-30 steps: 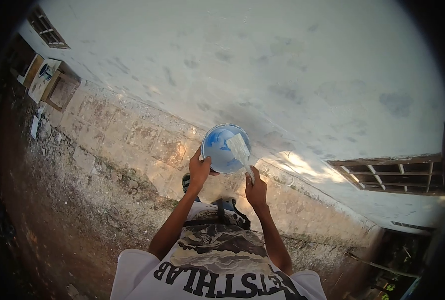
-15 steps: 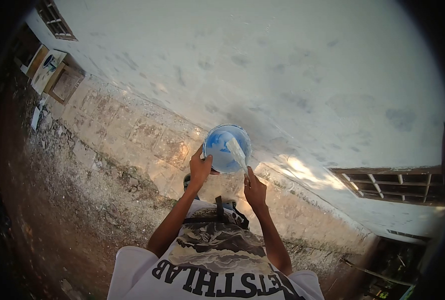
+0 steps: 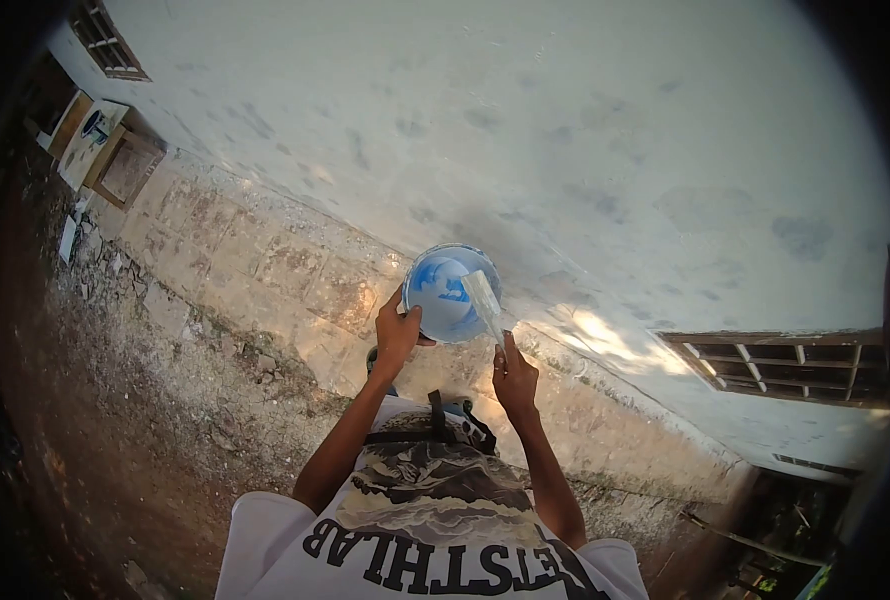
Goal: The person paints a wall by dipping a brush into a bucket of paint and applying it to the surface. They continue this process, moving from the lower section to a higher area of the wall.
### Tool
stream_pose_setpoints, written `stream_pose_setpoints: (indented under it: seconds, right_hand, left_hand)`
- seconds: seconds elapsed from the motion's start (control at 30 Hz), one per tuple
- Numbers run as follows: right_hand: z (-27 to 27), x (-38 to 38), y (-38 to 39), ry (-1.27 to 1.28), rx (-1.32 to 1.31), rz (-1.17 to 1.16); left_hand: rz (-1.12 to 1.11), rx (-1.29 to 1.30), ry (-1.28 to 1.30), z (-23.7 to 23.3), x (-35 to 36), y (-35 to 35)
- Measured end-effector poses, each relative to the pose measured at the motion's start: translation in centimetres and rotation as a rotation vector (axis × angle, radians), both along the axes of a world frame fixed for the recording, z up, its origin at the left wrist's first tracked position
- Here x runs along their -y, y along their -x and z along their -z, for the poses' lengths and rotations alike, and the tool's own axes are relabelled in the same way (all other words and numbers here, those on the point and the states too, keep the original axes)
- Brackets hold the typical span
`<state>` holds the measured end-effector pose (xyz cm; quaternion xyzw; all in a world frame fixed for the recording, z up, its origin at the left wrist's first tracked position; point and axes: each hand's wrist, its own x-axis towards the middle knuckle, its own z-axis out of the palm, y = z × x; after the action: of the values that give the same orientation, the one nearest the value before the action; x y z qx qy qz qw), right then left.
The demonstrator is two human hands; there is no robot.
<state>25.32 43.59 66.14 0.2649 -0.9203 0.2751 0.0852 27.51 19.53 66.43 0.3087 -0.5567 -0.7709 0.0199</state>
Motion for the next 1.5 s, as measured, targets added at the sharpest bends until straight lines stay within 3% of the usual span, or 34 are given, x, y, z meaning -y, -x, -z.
stream_pose_setpoints:
  seconds: [0.1, 0.4, 0.47, 0.53, 0.6, 0.67, 0.8, 0.93, 1.0, 1.03, 1.1, 1.2, 1.33, 1.47, 1.5]
  right_hand:
    - [1.1, -0.3, 0.4, -0.128, 0.005, -0.033]
    - [-0.3, 0.3, -0.7, 0.046, -0.052, -0.013]
    - [1.5, -0.4, -0.4, -0.138, -0.028, -0.069]
    - [1.9, -0.6, -0.4, -0.146, -0.014, -0.069]
    - [1.7, -0.3, -0.3, -0.152, 0.001, -0.071]
    - [-0.1, 0.4, -0.4, 0.041, -0.061, -0.048]
    - [-2.0, 0.9, -1.0, 0.177, -0.019, 0.054]
    - [-1.9, 1.7, -1.9, 0.442, 0.169, 0.189]
    - [-2.4, 1.9, -1.9, 0.709, 0.527, 0.185]
    - [-2.9, 2.0, -1.8, 0.708, 0.525, 0.187]
    - [-4.2, 2.4, -1.6, 0.837, 0.876, 0.263]
    - [-5.4, 2.6, -1.3, 0.941, 1.067, 0.315]
    - [-6.8, 2.8, -1.1, 0.951, 1.070, 0.347]
    - [-8.7, 3.1, -0.9, 0.782, 0.855, 0.299]
    - [-8.2, 2.9, -1.0, 0.734, 0.693, 0.244]
  left_hand:
    - [0.007, 0.008, 0.057, -0.1, -0.3, 0.0]
    - [-0.027, 0.004, 0.038, -0.5, -0.1, -0.3]
    - [-0.015, 0.006, 0.033, -0.8, -0.1, -0.3]
    - [0.024, 0.015, 0.144, -0.3, -0.3, -0.4]
    - [-0.011, -0.004, 0.087, 0.5, 0.1, -0.3]
    - [-0.046, -0.022, 0.027, 0.7, 0.2, -0.4]
    - [0.013, 0.018, 0.049, -0.4, 0.2, -0.6]
    - [-0.027, -0.003, 0.006, 0.4, 0.2, -1.0]
    - [-0.003, -0.001, 0.019, 0.5, 0.2, -1.2]
    - [0.022, 0.000, 0.031, 0.4, 0.1, -1.2]
    - [0.031, 0.008, 0.028, 0.2, 0.0, -1.3]
    - [0.040, 0.007, 0.024, 0.1, -0.1, -1.4]
    - [0.006, 0.000, 0.033, 0.4, -0.1, -1.4]
    - [0.006, 0.011, 0.012, 0.0, -0.1, -1.5]
    - [0.006, 0.011, -0.002, 0.0, 0.0, -1.5]
